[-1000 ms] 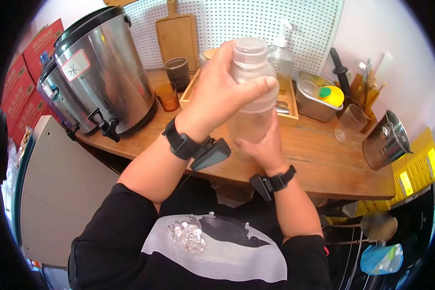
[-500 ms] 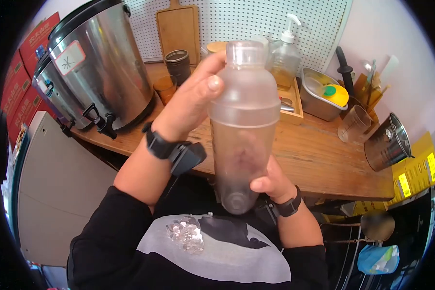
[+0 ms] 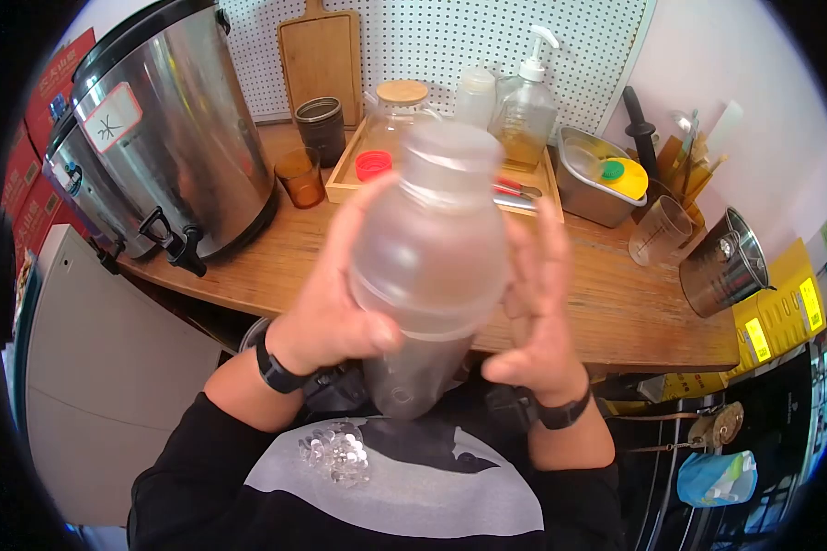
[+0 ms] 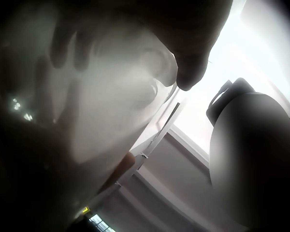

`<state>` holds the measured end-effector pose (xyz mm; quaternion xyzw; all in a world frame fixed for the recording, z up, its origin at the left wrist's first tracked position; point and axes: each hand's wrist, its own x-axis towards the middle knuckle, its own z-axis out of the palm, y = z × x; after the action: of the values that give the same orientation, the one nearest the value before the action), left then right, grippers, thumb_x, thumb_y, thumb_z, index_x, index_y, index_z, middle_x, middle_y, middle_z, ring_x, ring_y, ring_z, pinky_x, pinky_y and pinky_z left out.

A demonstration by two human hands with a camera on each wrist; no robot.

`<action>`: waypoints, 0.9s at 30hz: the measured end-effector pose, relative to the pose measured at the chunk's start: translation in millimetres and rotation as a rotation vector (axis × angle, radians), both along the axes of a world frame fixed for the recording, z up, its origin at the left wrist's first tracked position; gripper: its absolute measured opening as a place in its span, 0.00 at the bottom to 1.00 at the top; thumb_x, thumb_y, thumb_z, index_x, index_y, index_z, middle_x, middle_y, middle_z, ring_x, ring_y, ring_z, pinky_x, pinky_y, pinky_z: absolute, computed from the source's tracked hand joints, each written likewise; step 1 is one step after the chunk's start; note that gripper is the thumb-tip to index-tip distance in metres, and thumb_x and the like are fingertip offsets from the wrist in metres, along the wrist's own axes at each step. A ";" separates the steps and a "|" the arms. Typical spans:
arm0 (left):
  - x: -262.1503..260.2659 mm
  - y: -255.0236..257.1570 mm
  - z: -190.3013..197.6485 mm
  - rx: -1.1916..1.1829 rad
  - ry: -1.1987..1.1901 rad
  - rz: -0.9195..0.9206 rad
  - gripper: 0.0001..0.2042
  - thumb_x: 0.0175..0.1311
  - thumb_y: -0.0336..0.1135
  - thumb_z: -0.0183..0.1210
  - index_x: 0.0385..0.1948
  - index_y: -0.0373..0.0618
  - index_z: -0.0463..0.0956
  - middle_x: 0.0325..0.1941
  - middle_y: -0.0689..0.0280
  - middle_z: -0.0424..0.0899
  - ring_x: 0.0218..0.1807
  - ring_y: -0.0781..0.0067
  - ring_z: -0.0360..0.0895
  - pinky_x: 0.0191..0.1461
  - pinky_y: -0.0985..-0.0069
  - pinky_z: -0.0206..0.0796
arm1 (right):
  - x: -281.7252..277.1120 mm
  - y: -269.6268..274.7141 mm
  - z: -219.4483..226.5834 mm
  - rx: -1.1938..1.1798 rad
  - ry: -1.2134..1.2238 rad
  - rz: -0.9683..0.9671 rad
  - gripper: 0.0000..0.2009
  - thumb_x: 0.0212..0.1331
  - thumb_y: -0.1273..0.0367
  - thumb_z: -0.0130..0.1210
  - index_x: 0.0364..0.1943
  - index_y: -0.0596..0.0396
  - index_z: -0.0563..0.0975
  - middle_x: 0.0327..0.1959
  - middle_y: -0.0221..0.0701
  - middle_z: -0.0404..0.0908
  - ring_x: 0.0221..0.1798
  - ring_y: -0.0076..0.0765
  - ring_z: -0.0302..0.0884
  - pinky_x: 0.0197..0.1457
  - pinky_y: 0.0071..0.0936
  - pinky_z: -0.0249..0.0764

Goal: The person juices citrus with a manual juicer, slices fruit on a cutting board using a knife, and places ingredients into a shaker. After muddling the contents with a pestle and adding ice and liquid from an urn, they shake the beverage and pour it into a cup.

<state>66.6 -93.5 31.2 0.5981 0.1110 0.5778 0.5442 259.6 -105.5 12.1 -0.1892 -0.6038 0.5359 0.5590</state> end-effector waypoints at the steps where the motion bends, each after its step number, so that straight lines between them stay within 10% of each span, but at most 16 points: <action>1: 2.7 -2.9 -2.9 0.076 0.174 -0.003 0.51 0.50 0.46 0.71 0.70 0.39 0.42 0.67 0.55 0.60 0.70 0.59 0.59 0.72 0.63 0.52 | -0.2 -4.0 9.0 0.047 0.147 -0.089 0.62 0.32 0.53 0.78 0.72 0.49 0.46 0.69 0.38 0.58 0.69 0.40 0.60 0.69 0.43 0.61; 12: -13.5 -13.0 -54.1 0.193 0.383 -0.096 0.53 0.56 0.53 0.67 0.73 0.41 0.35 0.75 0.53 0.48 0.76 0.57 0.47 0.75 0.63 0.43 | 12.1 -9.0 -20.0 -0.132 -0.109 -0.166 0.58 0.36 0.39 0.69 0.69 0.54 0.53 0.64 0.44 0.64 0.63 0.43 0.69 0.65 0.43 0.69; 17: -56.0 -24.5 -108.1 -0.398 0.411 -0.392 0.46 0.62 0.56 0.60 0.73 0.42 0.40 0.75 0.52 0.48 0.77 0.58 0.46 0.76 0.62 0.41 | 37.4 3.4 -19.2 -0.044 0.100 -0.217 0.52 0.45 0.39 0.62 0.70 0.54 0.53 0.67 0.47 0.60 0.66 0.47 0.65 0.69 0.48 0.63; 21: -40.8 -23.2 -126.9 -0.400 0.224 -0.401 0.39 0.67 0.47 0.58 0.71 0.38 0.44 0.72 0.49 0.55 0.74 0.58 0.54 0.74 0.64 0.49 | 23.5 8.6 -2.1 0.144 0.158 -0.333 0.50 0.50 0.37 0.55 0.71 0.53 0.52 0.69 0.48 0.57 0.68 0.48 0.61 0.72 0.50 0.58; 27: -10.4 32.2 -40.6 -0.411 0.013 -0.277 0.40 0.64 0.50 0.60 0.69 0.37 0.48 0.68 0.51 0.62 0.68 0.62 0.62 0.66 0.68 0.61 | 20.6 20.5 60.4 0.572 0.188 -0.677 0.55 0.47 0.30 0.51 0.70 0.59 0.54 0.66 0.55 0.61 0.68 0.58 0.61 0.69 0.53 0.61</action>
<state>56.2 -61.3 -9.4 0.4881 0.1467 0.4589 0.7278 280.2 -85.0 72.5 -0.1643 -0.5785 0.1492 0.7849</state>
